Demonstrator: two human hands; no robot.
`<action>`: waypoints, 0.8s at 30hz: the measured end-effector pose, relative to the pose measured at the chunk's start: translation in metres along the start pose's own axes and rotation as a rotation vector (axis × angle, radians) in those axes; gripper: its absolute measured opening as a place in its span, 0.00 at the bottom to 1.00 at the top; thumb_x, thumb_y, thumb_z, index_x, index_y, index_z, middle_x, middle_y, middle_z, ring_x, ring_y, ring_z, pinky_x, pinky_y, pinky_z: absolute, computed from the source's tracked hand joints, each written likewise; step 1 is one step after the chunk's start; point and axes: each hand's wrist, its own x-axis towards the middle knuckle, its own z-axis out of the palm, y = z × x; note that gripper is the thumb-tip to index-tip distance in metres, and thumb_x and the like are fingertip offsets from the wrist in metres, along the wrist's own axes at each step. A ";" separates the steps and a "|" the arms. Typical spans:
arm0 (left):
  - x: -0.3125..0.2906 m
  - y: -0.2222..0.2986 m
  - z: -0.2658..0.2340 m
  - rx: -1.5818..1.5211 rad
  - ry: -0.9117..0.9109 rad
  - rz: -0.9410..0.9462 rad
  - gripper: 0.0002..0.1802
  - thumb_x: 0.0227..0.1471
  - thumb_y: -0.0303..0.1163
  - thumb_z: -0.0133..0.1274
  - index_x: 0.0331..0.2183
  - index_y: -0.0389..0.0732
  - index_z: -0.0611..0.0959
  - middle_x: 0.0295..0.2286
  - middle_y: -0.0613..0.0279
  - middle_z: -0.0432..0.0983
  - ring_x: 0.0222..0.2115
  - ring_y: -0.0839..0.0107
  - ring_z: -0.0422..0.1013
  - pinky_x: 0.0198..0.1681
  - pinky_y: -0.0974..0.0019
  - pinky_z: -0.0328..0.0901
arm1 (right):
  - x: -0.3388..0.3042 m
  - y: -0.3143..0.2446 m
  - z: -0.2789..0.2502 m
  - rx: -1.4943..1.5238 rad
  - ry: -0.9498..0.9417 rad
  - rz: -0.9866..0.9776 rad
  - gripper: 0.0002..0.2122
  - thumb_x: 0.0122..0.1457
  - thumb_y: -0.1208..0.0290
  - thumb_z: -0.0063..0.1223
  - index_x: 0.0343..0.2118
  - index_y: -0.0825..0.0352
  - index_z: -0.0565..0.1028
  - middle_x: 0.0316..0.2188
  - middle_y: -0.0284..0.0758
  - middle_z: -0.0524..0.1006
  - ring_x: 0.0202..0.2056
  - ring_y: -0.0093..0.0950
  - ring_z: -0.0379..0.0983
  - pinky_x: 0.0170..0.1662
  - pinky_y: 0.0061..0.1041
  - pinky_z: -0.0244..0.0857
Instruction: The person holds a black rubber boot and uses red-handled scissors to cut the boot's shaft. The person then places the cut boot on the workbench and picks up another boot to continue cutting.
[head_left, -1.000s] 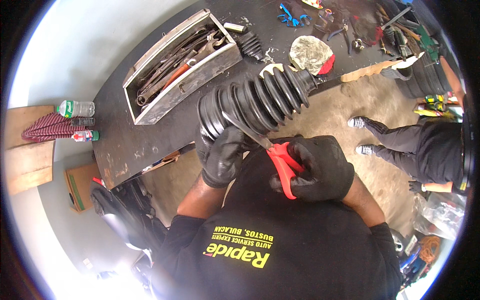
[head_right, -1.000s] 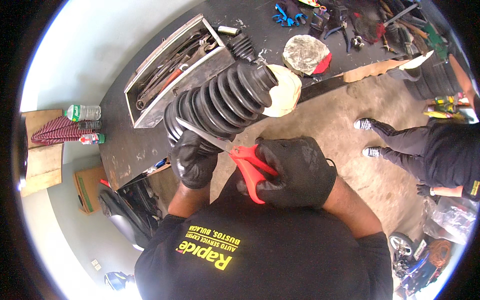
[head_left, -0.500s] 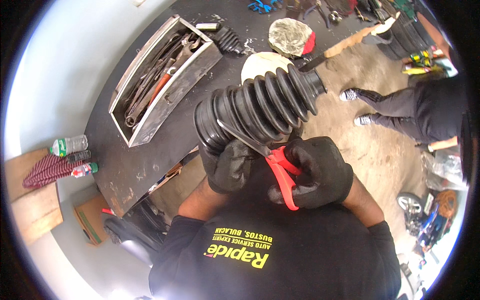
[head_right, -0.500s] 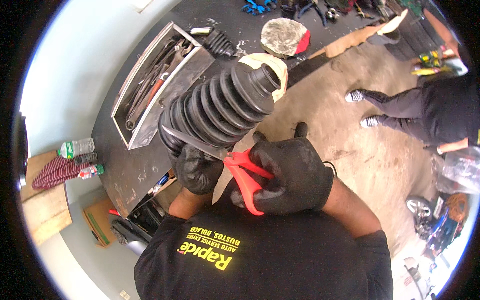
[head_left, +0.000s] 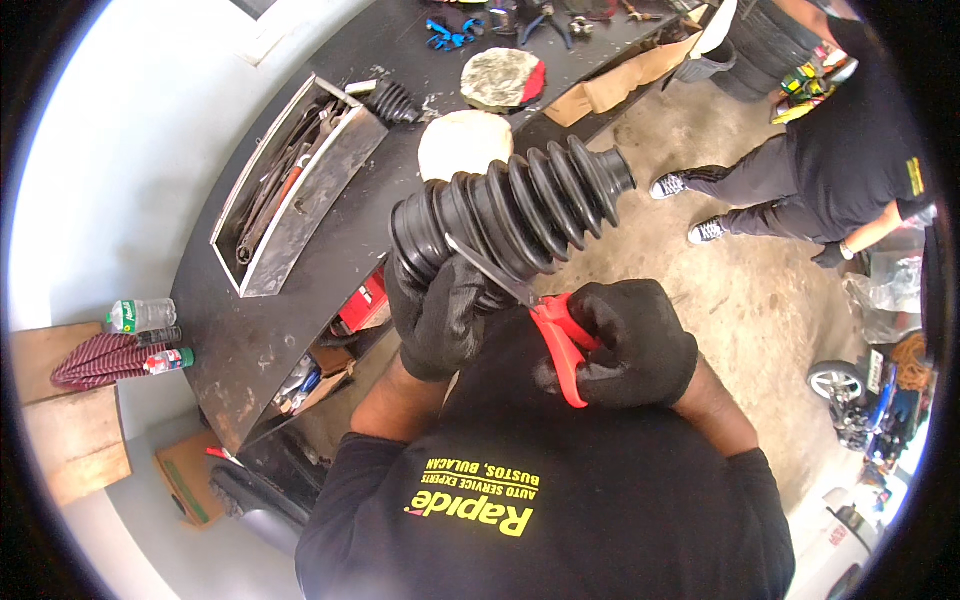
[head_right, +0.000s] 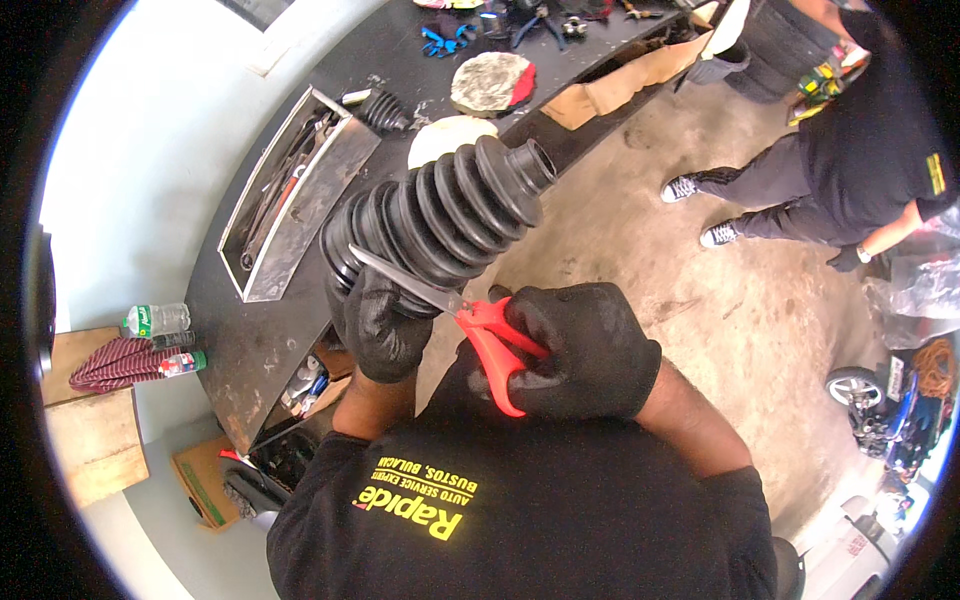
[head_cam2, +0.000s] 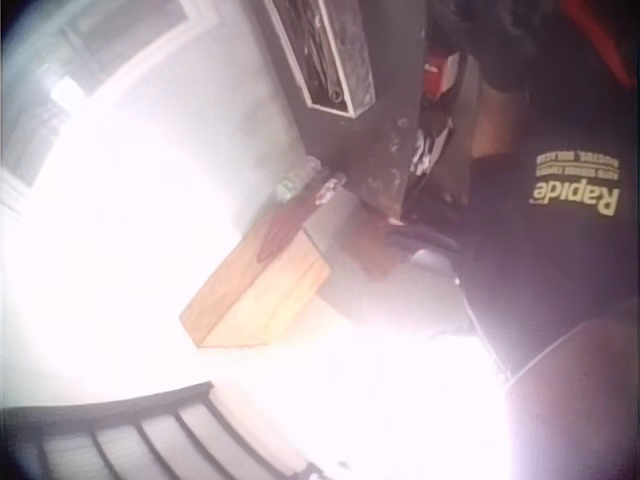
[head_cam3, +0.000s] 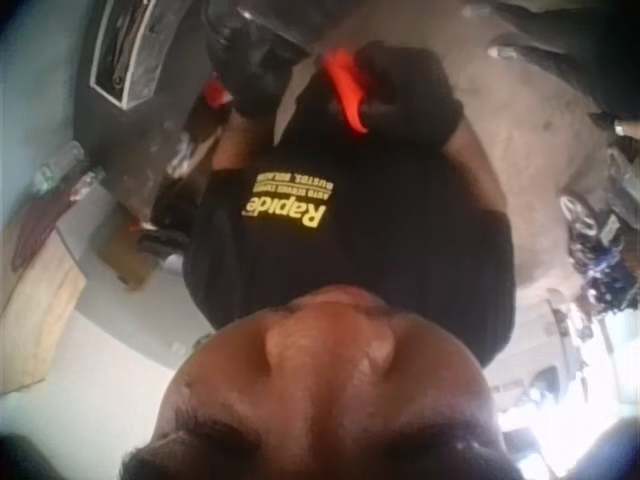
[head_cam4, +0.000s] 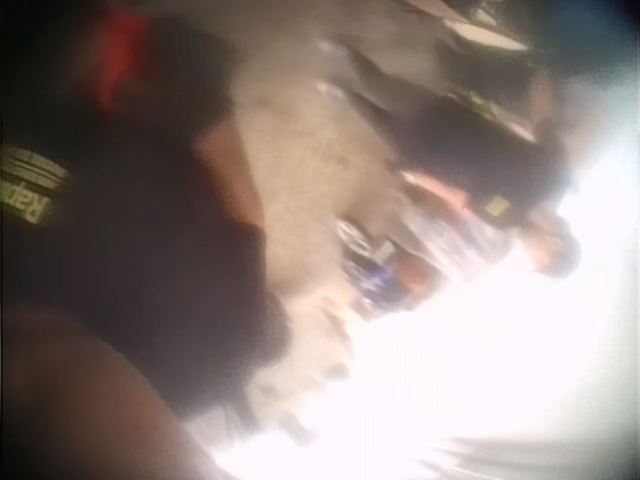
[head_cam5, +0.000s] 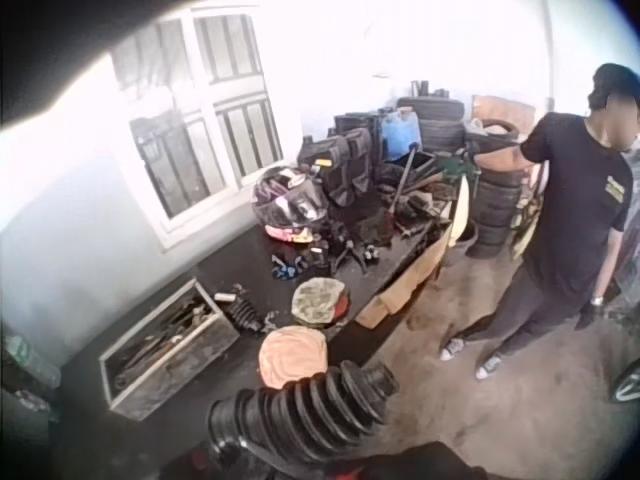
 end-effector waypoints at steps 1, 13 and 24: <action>-0.005 0.013 0.011 0.076 -0.015 0.015 0.28 0.60 0.26 0.52 0.60 0.28 0.71 0.56 0.49 0.74 0.56 0.63 0.72 0.60 0.59 0.65 | -0.018 0.002 -0.005 0.011 0.032 -0.020 0.18 0.44 0.59 0.69 0.32 0.65 0.77 0.25 0.45 0.78 0.29 0.48 0.79 0.33 0.39 0.70; -0.069 0.114 0.122 0.158 -0.125 0.369 0.29 0.52 0.27 0.63 0.55 0.27 0.78 0.56 0.41 0.74 0.58 0.50 0.70 0.63 0.50 0.62 | -0.212 0.033 -0.036 0.126 0.231 -0.018 0.22 0.44 0.56 0.74 0.33 0.68 0.76 0.24 0.45 0.76 0.26 0.47 0.77 0.29 0.38 0.67; -0.071 0.159 0.169 -0.460 -0.153 -0.054 0.28 0.56 0.25 0.54 0.58 0.28 0.73 0.57 0.42 0.72 0.57 0.52 0.71 0.62 0.53 0.65 | -0.272 0.059 -0.035 -0.017 0.341 0.029 0.26 0.46 0.57 0.69 0.43 0.73 0.78 0.26 0.46 0.79 0.28 0.47 0.80 0.33 0.39 0.73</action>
